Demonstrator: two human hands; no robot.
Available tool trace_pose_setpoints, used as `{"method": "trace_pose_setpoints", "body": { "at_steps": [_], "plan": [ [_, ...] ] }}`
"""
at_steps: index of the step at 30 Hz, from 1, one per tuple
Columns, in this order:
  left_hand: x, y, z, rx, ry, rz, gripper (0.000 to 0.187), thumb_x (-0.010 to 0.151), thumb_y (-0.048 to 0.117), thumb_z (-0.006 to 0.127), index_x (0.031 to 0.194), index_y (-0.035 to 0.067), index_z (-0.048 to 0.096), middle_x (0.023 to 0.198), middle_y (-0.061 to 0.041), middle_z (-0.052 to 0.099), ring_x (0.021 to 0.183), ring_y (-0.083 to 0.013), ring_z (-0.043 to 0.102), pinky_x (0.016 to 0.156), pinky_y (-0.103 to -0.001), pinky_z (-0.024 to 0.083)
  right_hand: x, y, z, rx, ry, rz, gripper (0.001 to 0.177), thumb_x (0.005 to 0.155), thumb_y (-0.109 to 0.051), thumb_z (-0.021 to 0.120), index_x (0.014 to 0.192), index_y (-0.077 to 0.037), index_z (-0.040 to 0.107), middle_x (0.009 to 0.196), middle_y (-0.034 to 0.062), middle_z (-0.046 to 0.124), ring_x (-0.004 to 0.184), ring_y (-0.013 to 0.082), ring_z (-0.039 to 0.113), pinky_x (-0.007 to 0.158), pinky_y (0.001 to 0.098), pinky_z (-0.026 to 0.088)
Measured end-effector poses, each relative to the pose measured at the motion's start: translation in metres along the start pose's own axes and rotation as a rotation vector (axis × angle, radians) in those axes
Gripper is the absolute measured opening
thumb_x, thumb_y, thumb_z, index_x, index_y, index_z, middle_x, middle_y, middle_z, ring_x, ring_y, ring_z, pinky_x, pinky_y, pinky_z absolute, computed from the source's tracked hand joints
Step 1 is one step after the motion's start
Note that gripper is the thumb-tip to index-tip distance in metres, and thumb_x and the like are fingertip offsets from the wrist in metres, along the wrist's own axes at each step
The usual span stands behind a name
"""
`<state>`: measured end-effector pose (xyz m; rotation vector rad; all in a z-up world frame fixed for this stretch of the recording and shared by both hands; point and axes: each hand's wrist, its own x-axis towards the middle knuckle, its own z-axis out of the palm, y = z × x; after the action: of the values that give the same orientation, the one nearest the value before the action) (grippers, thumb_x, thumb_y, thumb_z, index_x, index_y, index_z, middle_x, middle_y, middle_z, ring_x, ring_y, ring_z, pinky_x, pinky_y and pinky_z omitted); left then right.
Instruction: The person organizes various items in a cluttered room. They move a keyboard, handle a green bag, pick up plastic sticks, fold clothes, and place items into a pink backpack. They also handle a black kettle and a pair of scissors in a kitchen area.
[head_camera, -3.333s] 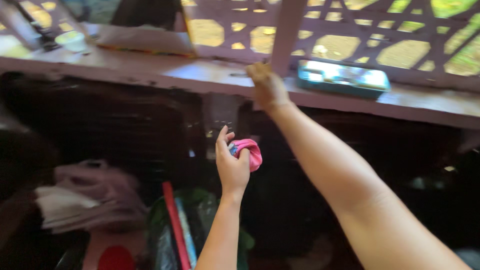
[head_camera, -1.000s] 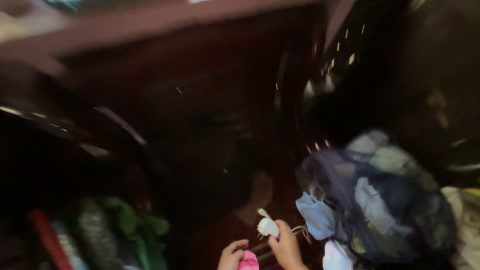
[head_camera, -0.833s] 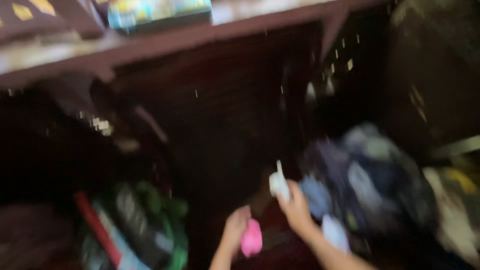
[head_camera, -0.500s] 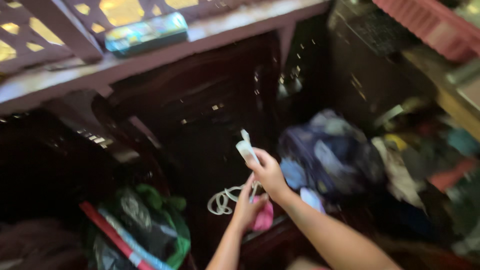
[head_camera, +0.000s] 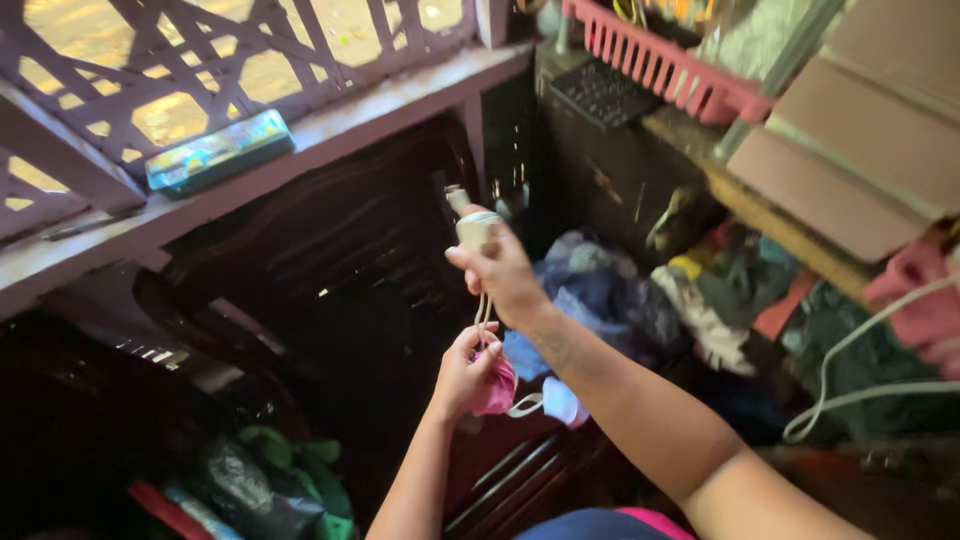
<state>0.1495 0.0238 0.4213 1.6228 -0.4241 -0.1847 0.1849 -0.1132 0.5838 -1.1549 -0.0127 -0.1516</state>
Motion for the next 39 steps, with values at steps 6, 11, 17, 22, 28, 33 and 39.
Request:
{"method": "trace_pose_setpoints", "body": {
  "at_steps": [6,11,17,22,28,33,39],
  "plan": [
    [0.043,0.068,0.019,-0.194,0.208,-0.040,0.016,0.102,0.016,0.063,0.102,0.001,0.069,0.088,-0.004,0.071,0.078,-0.0076,0.061,0.073,-0.025,0.051,0.057,-0.012,-0.081,0.288,0.199,0.101,0.073,0.082,-0.003,0.070,0.142,-0.027,0.036,0.101,0.0100,0.065,0.078,0.0277,0.073,0.063,0.0481,0.062],
    [0.065,0.149,0.005,0.220,0.337,-0.008,0.018,0.093,0.019,0.068,0.100,0.005,0.077,0.080,-0.007,0.077,0.073,-0.0121,0.071,0.069,-0.027,0.056,0.095,0.022,-0.147,0.602,0.003,0.282,0.069,0.096,-0.021,0.071,0.151,-0.021,0.031,0.111,0.0128,0.063,0.095,0.0362,0.071,0.074,0.0536,0.058],
    [0.074,0.215,-0.015,0.640,0.378,-0.035,0.020,0.087,0.028,0.070,0.098,0.015,0.080,0.088,-0.010,0.078,0.082,-0.0265,0.076,0.076,-0.038,0.058,0.093,0.044,-0.146,-0.289,0.036,0.413,0.079,0.093,-0.036,0.069,0.160,-0.026,0.029,0.145,0.0069,0.052,0.135,0.0348,0.044,0.108,0.0694,0.032],
    [0.078,0.219,-0.023,0.901,0.357,-0.098,0.018,0.087,0.030,0.069,0.092,0.017,0.080,0.090,-0.009,0.076,0.088,-0.0308,0.073,0.079,-0.043,0.056,0.091,0.033,-0.085,-0.326,-0.491,0.256,0.058,0.090,-0.042,0.071,0.140,-0.015,0.062,0.144,0.0171,0.061,0.134,0.0287,0.052,0.108,0.0583,0.035],
    [0.069,0.189,-0.066,0.941,0.371,-0.169,0.016,0.086,0.028,0.068,0.095,0.019,0.078,0.096,-0.007,0.076,0.093,-0.0284,0.073,0.081,-0.043,0.057,0.083,0.029,-0.025,-1.150,-0.770,-0.353,0.033,0.082,-0.031,0.084,0.107,-0.010,0.081,0.130,0.0115,0.059,0.117,0.0230,0.054,0.098,0.0361,0.045],
    [0.049,0.161,-0.098,0.884,0.407,-0.287,0.019,0.088,0.034,0.070,0.098,0.020,0.076,0.095,-0.007,0.076,0.094,-0.0285,0.072,0.081,-0.043,0.056,0.082,0.040,0.004,-0.593,-0.820,0.164,0.025,0.094,-0.023,0.065,0.099,0.001,0.070,0.081,0.0030,0.077,0.079,0.0122,0.072,0.077,0.0252,0.056],
    [0.010,0.126,-0.145,0.853,0.518,-0.480,0.016,0.090,0.034,0.069,0.099,0.021,0.073,0.097,-0.006,0.076,0.096,-0.0287,0.072,0.082,-0.045,0.055,0.099,0.029,0.001,-0.023,-0.660,0.257,0.024,0.103,-0.019,0.067,0.097,0.003,0.069,0.062,-0.0068,0.049,0.049,0.0041,0.044,0.045,0.0223,0.036]
  ]
}}
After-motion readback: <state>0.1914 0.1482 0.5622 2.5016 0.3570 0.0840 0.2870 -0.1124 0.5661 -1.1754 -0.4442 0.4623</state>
